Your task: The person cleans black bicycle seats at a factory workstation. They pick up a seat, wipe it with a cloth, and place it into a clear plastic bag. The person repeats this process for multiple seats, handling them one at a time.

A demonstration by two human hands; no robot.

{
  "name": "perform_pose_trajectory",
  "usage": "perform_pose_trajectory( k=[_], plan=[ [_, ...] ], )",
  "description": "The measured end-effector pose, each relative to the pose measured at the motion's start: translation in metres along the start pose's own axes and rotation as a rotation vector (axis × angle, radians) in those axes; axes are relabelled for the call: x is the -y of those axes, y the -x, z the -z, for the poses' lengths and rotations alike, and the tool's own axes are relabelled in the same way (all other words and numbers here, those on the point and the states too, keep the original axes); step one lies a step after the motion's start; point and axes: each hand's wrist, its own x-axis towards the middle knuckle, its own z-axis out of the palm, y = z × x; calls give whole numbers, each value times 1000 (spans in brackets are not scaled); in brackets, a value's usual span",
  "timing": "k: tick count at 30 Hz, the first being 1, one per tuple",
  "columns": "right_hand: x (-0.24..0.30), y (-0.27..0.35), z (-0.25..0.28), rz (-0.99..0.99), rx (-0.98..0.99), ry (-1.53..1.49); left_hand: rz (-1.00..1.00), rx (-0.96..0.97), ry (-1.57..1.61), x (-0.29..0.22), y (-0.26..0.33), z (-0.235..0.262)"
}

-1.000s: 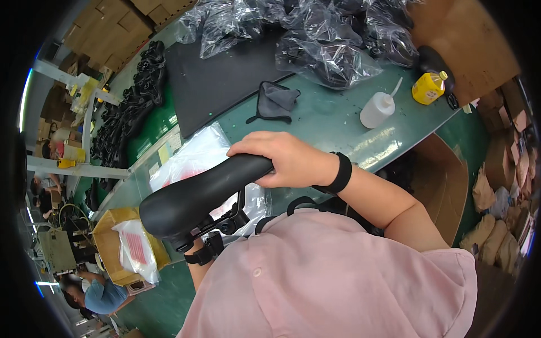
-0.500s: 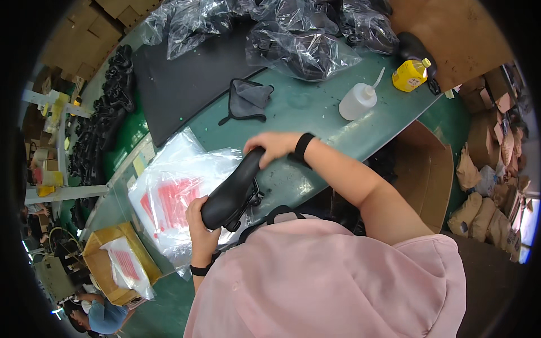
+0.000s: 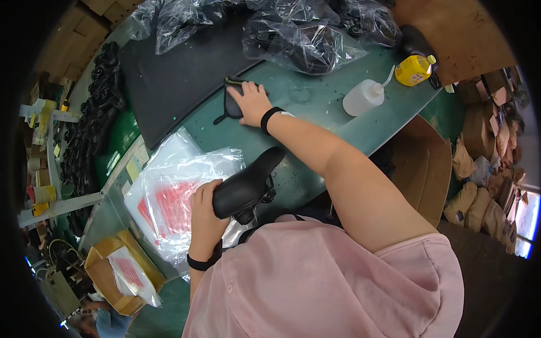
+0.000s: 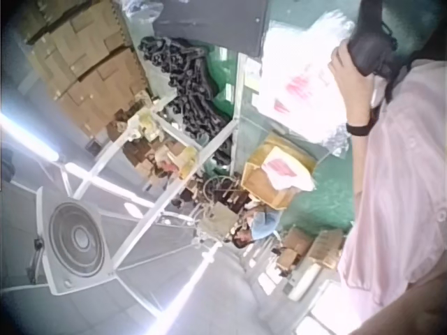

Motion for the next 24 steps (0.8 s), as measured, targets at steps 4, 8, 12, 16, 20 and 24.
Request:
perform_pose_trajectory(
  k=[4,8,12,16,20,24],
  plan=[
    [-12,-12,-10,-26,29,53,-8,31,-8,3,-13,8],
    [-34,-22,11,-315,23,-528,-13,109,-60,-1,-17,13],
    [-44,23,58,-565,61,-1871,140,143,89,-9,-11,13],
    [-58,96,77,-590,102,-2474,221,290,487,29,-19,-9],
    [-54,144,77,-475,31,-2719,164,329,444,49,-41,-2],
    [-39,173,84,-429,-130,-2747,-80,132,173,-29,-82,11]
  ],
)
